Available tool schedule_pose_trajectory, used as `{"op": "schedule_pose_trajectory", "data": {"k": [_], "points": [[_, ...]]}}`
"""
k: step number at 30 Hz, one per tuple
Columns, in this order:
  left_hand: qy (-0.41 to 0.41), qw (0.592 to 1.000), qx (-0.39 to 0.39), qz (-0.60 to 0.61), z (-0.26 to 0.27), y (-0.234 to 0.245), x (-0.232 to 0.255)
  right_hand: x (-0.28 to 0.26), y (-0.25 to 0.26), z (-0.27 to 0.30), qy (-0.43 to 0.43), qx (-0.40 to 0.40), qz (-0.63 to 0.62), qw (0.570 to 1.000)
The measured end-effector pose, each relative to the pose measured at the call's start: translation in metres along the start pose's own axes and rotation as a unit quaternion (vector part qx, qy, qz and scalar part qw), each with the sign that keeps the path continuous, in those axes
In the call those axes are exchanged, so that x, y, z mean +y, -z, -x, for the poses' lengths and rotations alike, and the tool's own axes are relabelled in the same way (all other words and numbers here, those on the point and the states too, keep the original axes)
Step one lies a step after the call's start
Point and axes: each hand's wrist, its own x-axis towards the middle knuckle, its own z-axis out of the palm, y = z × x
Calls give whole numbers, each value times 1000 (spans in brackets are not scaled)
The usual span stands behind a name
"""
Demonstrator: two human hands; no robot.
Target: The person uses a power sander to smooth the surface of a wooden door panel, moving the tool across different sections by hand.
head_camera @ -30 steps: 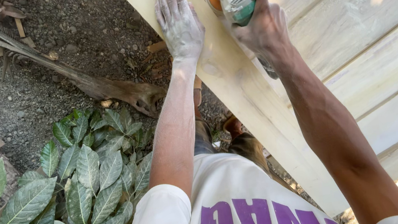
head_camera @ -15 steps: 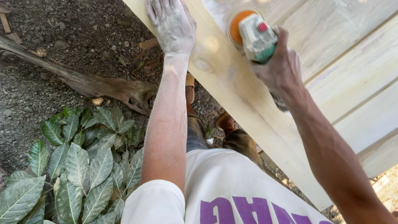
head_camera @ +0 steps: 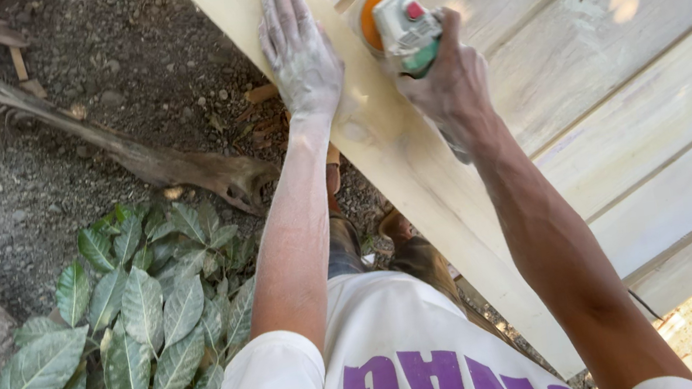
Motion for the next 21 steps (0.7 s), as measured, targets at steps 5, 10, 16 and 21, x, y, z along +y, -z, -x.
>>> {"op": "schedule_pose_trajectory", "data": {"k": [5, 10, 16, 21], "points": [[5, 1000, -16, 8, 3, 14, 7, -8, 10, -14, 39, -1, 42, 998], [2, 1000, -29, 11, -1, 18, 5, 9, 14, -22, 36, -6, 62, 997], [1, 1000, -19, 10, -4, 15, 4, 38, 32, -64, 44, 47, 57, 996], [11, 999, -34, 1, 3, 15, 6, 42, 58, -76, 45, 66, 39, 996]]}}
